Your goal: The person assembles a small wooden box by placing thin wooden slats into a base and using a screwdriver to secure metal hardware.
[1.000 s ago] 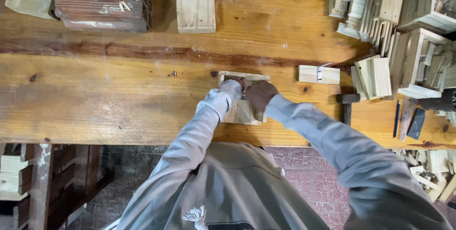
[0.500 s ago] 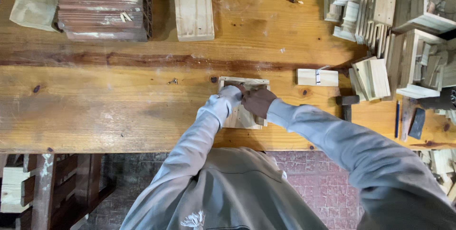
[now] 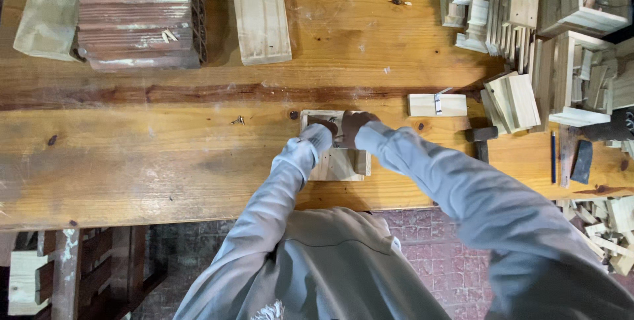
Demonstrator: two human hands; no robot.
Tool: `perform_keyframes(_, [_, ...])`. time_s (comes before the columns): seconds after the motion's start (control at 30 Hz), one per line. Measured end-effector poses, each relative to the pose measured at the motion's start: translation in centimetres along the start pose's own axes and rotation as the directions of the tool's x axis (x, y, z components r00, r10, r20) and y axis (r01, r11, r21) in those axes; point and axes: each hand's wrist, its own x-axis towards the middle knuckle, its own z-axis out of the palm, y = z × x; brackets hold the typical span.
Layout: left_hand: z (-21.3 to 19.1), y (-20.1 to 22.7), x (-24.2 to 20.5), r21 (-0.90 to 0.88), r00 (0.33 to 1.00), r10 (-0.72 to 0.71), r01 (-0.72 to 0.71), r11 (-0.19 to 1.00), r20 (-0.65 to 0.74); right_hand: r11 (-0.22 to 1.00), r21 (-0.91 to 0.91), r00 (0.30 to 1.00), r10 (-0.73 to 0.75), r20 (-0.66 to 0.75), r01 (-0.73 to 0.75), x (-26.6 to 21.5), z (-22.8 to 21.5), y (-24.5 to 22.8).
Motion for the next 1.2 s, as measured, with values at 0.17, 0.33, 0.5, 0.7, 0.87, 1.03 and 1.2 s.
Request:
perform_keyframes(0.17, [-1.2,-0.3,-1.8,0.051,0.996,0.091,-0.090,0.995,-0.020,0.967,-0.199,0.970,-0.192,-0.151,0.160,-8.9,-3.8,-4.1])
perform_keyframes(0.33, [-4.1,-1.1,-2.1,0.089,0.985,0.171,-0.168,0.982,-0.033,0.791,-0.490,0.874,-0.474,-0.109,0.368,-1.4,2.7,-1.5])
perform_keyframes(0.5, [-5.4,-0.5,-3.7,0.154,0.957,0.286,-0.276,0.949,-0.048,0.997,-0.074,0.991,0.000,-0.137,-0.010,-6.7,-4.1,-5.5])
perform_keyframes(0.7, [-13.1,-0.7,-13.0,-0.170,0.955,0.293,-0.296,0.940,-0.043,0.996,0.064,0.992,0.049,0.120,-0.057,3.9,2.4,-0.9])
perform_keyframes(0.87, [-18.3,-1.0,-20.7,-0.390,0.924,0.240,-0.347,0.853,-0.296,0.996,-0.020,0.984,-0.077,0.159,0.082,2.3,1.2,-1.5])
perform_keyframes(1.03, [-14.9,-3.9,-18.8,-0.119,0.802,0.252,-0.370,0.921,-0.541,1.000,-0.004,0.988,0.006,0.155,-0.005,-0.3,-1.5,-1.9])
perform_keyframes(1.2, [-11.2,-3.9,-17.0,-0.190,0.808,0.159,-0.317,0.929,-0.567,0.972,-0.235,0.966,0.035,0.257,0.027,-7.6,-9.4,-4.6])
